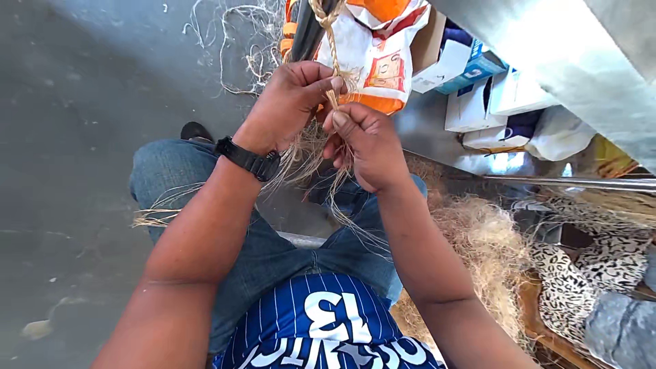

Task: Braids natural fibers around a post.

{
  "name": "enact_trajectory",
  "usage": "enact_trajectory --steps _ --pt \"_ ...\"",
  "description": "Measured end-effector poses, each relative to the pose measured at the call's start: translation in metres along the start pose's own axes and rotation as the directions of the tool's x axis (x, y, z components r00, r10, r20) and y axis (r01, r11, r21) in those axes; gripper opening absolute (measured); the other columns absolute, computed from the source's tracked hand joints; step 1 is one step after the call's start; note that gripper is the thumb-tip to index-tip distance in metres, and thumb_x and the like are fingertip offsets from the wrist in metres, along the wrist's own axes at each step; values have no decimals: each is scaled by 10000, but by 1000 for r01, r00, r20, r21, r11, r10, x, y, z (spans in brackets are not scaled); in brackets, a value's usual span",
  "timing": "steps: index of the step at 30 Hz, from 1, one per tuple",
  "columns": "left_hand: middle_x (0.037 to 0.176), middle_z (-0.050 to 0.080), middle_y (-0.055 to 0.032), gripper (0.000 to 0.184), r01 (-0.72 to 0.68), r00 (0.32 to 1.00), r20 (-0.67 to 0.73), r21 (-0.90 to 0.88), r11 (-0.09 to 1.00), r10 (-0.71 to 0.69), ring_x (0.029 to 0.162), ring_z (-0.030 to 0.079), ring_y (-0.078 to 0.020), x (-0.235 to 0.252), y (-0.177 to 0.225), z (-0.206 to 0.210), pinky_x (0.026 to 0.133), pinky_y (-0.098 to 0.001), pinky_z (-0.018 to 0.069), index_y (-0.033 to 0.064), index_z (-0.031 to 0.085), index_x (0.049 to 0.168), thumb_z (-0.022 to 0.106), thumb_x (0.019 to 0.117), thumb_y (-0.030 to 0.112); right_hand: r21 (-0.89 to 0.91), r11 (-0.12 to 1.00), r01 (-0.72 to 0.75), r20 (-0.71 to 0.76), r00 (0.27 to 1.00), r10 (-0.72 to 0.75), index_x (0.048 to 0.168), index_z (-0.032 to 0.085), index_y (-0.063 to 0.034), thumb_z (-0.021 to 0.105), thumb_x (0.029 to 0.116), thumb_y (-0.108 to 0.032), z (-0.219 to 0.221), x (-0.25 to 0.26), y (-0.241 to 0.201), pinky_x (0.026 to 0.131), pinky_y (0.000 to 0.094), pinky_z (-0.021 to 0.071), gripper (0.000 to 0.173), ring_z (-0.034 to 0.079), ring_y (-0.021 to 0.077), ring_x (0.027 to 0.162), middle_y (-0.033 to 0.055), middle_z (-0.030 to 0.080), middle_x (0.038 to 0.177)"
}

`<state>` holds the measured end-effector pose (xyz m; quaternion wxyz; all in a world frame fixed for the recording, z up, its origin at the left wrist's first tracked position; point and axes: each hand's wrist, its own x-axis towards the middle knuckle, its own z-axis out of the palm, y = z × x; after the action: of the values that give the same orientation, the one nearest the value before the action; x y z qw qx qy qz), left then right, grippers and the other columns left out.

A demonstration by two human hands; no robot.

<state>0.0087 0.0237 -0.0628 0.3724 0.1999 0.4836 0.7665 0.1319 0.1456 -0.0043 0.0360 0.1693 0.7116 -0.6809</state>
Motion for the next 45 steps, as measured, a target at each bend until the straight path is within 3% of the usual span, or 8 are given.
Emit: enact_trajectory --steps 6,14,17,21,25,28,31,45 --pt "747 606 22 174 161 987 48 -150 975 -156 502 454 -31 -5 6 -4 427 -156 362 77 693 1105 547 1064 162 86 991 102 -9 995 -102 975 636 -17 463 1084 -98 -3 4 20 534 195 462 219 520 57 593 6 595 772" --pt "674 480 59 253 214 973 161 -371 904 -164 458 347 -20 -6 -1 -5 401 -150 294 77 647 1179 426 1082 152 180 977 110 35 992 -118 967 625 -54 442 1091 -118 -16 6 27 543 189 446 230 503 44 606 -11 584 785" --pt "601 385 80 238 209 977 124 -354 912 -176 444 330 -28 -4 -1 -5 409 -164 304 64 657 1192 468 1070 142 169 980 105 17 994 -110 968 628 -57 443 1090 -120 -21 6 27 538 183 441 231 500 41 599 -16 579 777" --pt "600 428 62 165 139 990 18 -256 957 -139 446 357 -35 -6 0 4 404 -168 318 65 681 1103 538 1058 133 101 990 97 -52 994 -92 1012 639 -13 447 1094 -113 -21 6 22 527 208 481 231 539 70 597 36 638 843" --pt "683 566 50 129 -15 996 -91 -80 997 8 489 417 -28 -6 -2 12 435 -175 349 66 697 1012 587 1039 128 -274 944 183 -214 946 -245 1036 709 -27 526 1057 -137 -16 2 12 626 224 528 215 600 88 764 72 636 1080" --pt "757 643 35 121 -107 983 -150 9 994 107 535 458 -26 -5 -9 17 475 -183 368 48 715 1005 615 1022 114 -438 877 198 -268 903 -337 1017 720 -42 539 1059 -152 -10 4 1 593 219 465 216 542 76 692 24 591 872" --pt "746 642 30 128 -153 974 -167 -6 988 149 546 469 -30 -4 -13 23 485 -191 375 48 696 966 600 1029 104 -322 934 155 -230 944 -236 976 675 -31 497 1078 -150 -6 16 2 495 238 422 237 471 78 538 -7 534 692" --pt "767 649 18 174 -78 994 -85 -72 994 71 545 471 -28 -8 -5 13 479 -173 379 23 713 1035 564 1051 112 -279 957 73 -179 976 -126 931 683 -41 513 1070 -142 -10 28 -7 482 232 406 241 464 73 530 -12 557 695"
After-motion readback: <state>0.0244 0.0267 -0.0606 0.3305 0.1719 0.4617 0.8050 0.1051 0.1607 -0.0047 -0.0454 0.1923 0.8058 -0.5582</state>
